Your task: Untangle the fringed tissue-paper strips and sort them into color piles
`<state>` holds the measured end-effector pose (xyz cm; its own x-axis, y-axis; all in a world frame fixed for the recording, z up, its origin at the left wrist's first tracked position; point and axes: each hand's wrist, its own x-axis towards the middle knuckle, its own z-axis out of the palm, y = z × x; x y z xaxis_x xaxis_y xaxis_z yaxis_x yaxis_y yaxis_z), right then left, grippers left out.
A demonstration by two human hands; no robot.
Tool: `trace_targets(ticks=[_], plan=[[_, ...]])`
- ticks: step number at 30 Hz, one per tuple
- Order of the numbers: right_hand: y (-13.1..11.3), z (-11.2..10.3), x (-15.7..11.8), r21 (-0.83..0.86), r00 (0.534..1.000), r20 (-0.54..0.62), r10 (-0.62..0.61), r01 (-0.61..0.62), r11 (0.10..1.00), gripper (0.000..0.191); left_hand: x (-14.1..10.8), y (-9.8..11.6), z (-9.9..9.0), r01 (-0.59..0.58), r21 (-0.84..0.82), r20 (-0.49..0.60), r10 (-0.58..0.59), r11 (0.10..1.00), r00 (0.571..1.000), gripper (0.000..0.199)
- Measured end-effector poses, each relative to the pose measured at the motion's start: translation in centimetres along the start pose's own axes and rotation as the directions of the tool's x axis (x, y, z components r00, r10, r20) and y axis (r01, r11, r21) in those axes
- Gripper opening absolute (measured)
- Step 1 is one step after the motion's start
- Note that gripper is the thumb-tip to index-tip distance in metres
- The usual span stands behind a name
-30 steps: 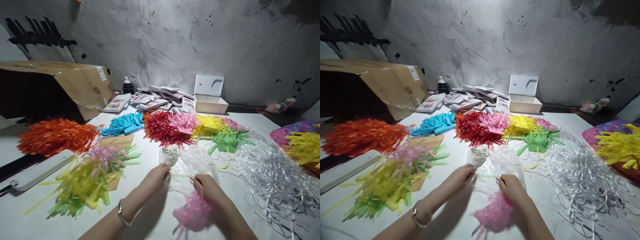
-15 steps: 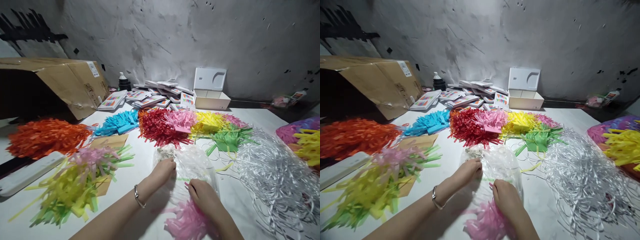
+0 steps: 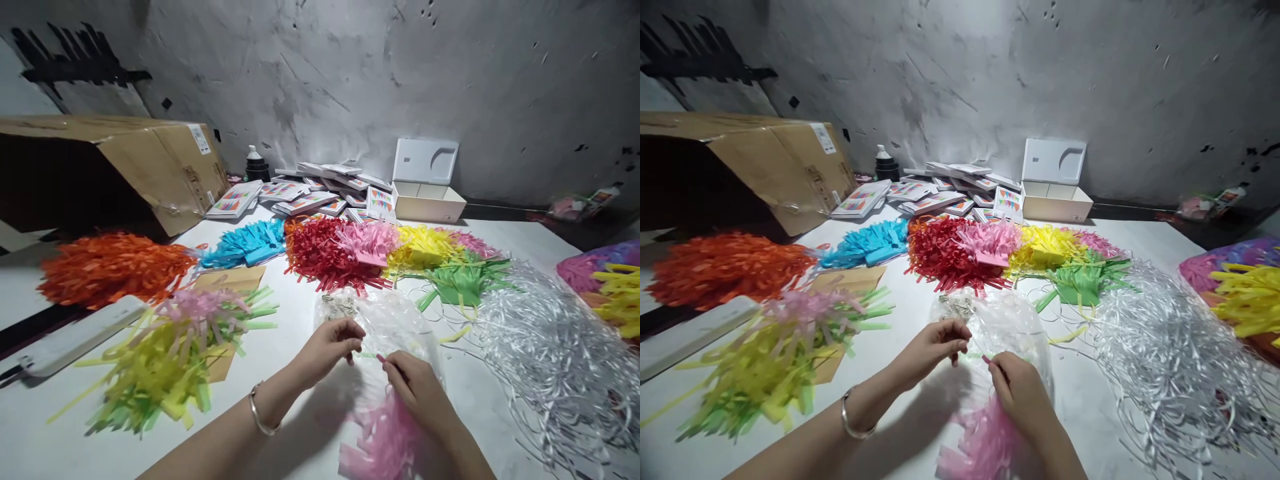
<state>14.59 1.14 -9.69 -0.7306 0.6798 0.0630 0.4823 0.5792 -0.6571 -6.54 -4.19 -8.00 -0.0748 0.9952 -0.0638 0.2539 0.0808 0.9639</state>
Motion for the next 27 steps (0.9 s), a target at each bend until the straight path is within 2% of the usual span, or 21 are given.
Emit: trace_targets(ticks=[3,5,8,11,15,18,24,27], plan=[[-2.7,-0.2,-0.7,0.105,0.985,-0.141,-0.095,0.11,0.988,0.031,-2.6,0.8,0.2,0.012,-0.211,-0.011,-0.015,0.977,1.0,0.023],[-4.6,0.3,-1.0,0.138,0.963,-0.214,-0.164,0.196,0.971,0.027,-4.1,1.2,0.3,0.022,-0.401,-0.031,-0.038,0.916,0.999,0.026],[-6.6,1.6,-1.5,0.095,0.944,-0.241,-0.224,0.253,0.963,0.025,-5.7,1.6,0.2,0.009,-0.584,-0.068,-0.06,0.812,0.996,0.025],[-7.7,2.6,-2.0,0.084,0.946,-0.268,-0.185,0.214,0.973,0.025,-6.8,1.6,-0.1,-0.027,-0.574,-0.078,-0.023,0.818,0.997,0.023],[-8.5,3.1,-2.6,0.192,0.961,-0.253,-0.116,0.167,0.967,0.025,-8.1,1.4,-0.8,-0.048,-0.576,-0.041,0.03,0.816,0.999,0.024],[-9.1,3.5,-2.9,0.222,0.967,-0.213,-0.137,0.185,0.957,0.026,-9.1,1.3,-1.3,-0.075,-0.572,-0.026,0.073,0.817,0.997,0.021],[-10.0,5.2,-3.4,0.005,0.934,-0.253,-0.251,0.26,0.965,0.026,-10.8,0.8,-2.0,-0.152,-0.435,-0.065,0.137,0.887,0.988,0.008],[-10.3,5.9,-3.5,0.092,0.948,-0.227,-0.221,0.247,0.965,0.022,-11.4,0.4,-2.4,-0.176,-0.376,-0.08,0.158,0.91,0.984,0.006]])
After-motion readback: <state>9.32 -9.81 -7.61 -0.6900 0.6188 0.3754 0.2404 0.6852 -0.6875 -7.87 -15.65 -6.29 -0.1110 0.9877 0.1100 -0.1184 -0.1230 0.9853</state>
